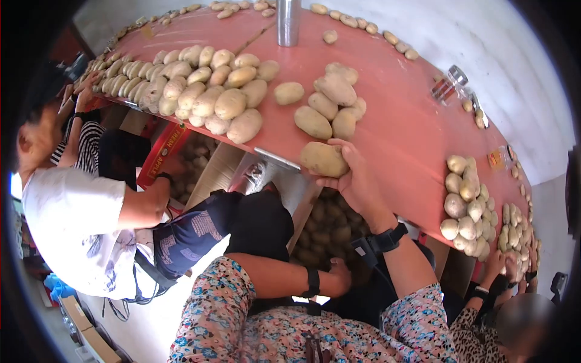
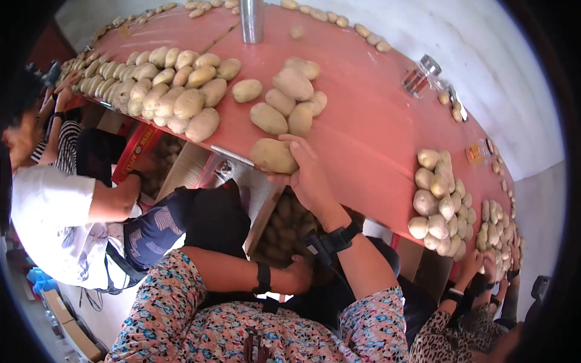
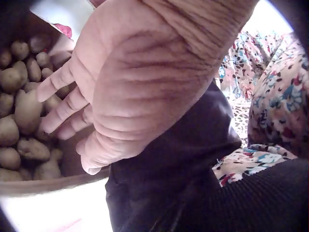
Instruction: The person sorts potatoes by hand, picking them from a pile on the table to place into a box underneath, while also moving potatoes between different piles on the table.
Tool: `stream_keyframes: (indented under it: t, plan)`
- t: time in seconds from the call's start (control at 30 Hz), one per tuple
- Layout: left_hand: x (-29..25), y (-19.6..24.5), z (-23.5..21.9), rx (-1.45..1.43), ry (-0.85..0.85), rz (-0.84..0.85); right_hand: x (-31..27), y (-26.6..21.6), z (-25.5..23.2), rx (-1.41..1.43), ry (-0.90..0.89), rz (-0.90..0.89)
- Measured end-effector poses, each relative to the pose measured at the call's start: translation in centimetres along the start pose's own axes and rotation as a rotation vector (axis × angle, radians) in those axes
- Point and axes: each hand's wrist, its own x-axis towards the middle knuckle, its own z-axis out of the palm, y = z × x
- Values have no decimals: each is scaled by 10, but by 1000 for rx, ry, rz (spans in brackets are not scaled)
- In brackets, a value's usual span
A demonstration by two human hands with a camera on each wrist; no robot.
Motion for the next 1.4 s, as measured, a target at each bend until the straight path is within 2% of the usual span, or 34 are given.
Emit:
stream_keyframes:
  t: [0.03,0.07,0.1,0.17,0.2,0.27,0.33,0.4,0.43,0.47,0.53,0.57,0.6,0.67,0.7,0.73,0.8,0.93,1.0,1.07,1.13,1.27,1.33,1.37,1.4]
  plan:
    - [-8,0,2,21,86,-12,-4,0,-1,-3,-71,19]
    - [-11,0,2,9,35,30,-12,3,-3,-1,-134,48]
    - [-18,-6,-5,-3,-15,74,-19,4,-6,15,-95,73]
    - [-38,-11,-14,87,-13,150,-31,4,-14,-316,-191,174]
    - [-39,-8,-14,77,-13,169,-38,8,-20,-311,-175,187]
    - [-36,-6,-17,17,-117,180,-54,15,-32,-718,-221,368]
    - [-38,-10,-14,8,-107,236,-66,36,-52,-791,-147,391]
    - [-34,-10,-9,-110,-172,189,-78,52,-78,-1173,-138,461]
    - [-34,-9,-7,-103,-177,189,-81,59,-92,-1397,-171,354]
    - [-34,-9,-7,-93,-182,181,-86,67,-107,-1378,-162,376]
    - [-38,-10,-11,-111,-209,197,-92,74,-121,-1622,-235,377]
    - [-40,-11,-16,-122,-223,192,-93,75,-125,-1728,-311,576]
    - [-45,-14,-22,-117,-226,201,-98,82,-136,-1722,-302,581]
    - [-53,-21,-35,-160,-239,221,-107,105,-170,-1900,-411,637]
    - [-53,-21,-37,-159,-238,222,-110,106,-170,-1946,-319,557]
    - [-55,-21,-38,-149,-237,234,-111,105,-171,-1949,-319,554]
    - [-53,-21,-37,-144,-197,221,-103,96,-166,-2138,-222,333]
    - [-53,-19,-38,-132,-216,242,-93,85,-135,-2176,-190,214]
    - [-44,-17,-23,-109,-145,227,-93,85,-122,-2145,-309,145]
    - [-48,-20,-33,-127,-139,178,-92,89,-116,-2124,-366,101]
    - [-45,-20,-24,-102,6,153,-89,84,-103,-2047,-344,65]
    - [-53,-24,-36,-51,32,148,-78,56,-70,-1958,-318,-6]
    - [-61,-27,-49,-24,32,158,-68,44,-60,-1589,-393,-57]
    - [-62,-27,-52,-13,3,175,-65,35,-53,-1599,-393,-65]
    - [-63,-26,-54,-2,-26,191,-62,25,-43,-1366,-323,-37]
